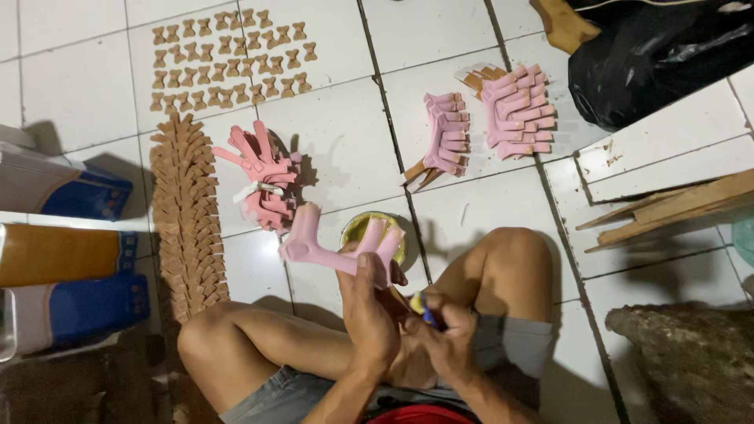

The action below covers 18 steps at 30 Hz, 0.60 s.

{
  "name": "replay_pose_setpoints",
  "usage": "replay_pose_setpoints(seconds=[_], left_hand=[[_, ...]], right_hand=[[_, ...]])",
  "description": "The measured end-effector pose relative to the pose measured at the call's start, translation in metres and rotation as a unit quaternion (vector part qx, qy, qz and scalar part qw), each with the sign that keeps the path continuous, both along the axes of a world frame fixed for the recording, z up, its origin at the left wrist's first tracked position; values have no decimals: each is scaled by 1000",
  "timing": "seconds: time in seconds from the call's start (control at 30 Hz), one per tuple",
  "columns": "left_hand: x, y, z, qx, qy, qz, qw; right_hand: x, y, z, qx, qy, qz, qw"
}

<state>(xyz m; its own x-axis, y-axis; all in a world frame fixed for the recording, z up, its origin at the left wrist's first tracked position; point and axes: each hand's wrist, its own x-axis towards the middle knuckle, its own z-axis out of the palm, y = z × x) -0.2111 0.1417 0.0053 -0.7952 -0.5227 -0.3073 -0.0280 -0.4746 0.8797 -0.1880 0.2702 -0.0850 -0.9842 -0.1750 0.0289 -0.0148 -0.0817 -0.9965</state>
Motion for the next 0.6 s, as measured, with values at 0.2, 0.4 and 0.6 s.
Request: replay_pose_setpoints(seconds=[0.2,0.4,0.6], left_hand=[[3,-2,0,-25,29,23,999],[4,-1,-9,-19,53,23,998],[-8,-19,-14,48,-16,35,998]], right_hand=[[8,-16,5,98,-21,-39,994],[18,-10,-10,98,21,-58,993],[-19,32,-32,8,-41,-127,991]])
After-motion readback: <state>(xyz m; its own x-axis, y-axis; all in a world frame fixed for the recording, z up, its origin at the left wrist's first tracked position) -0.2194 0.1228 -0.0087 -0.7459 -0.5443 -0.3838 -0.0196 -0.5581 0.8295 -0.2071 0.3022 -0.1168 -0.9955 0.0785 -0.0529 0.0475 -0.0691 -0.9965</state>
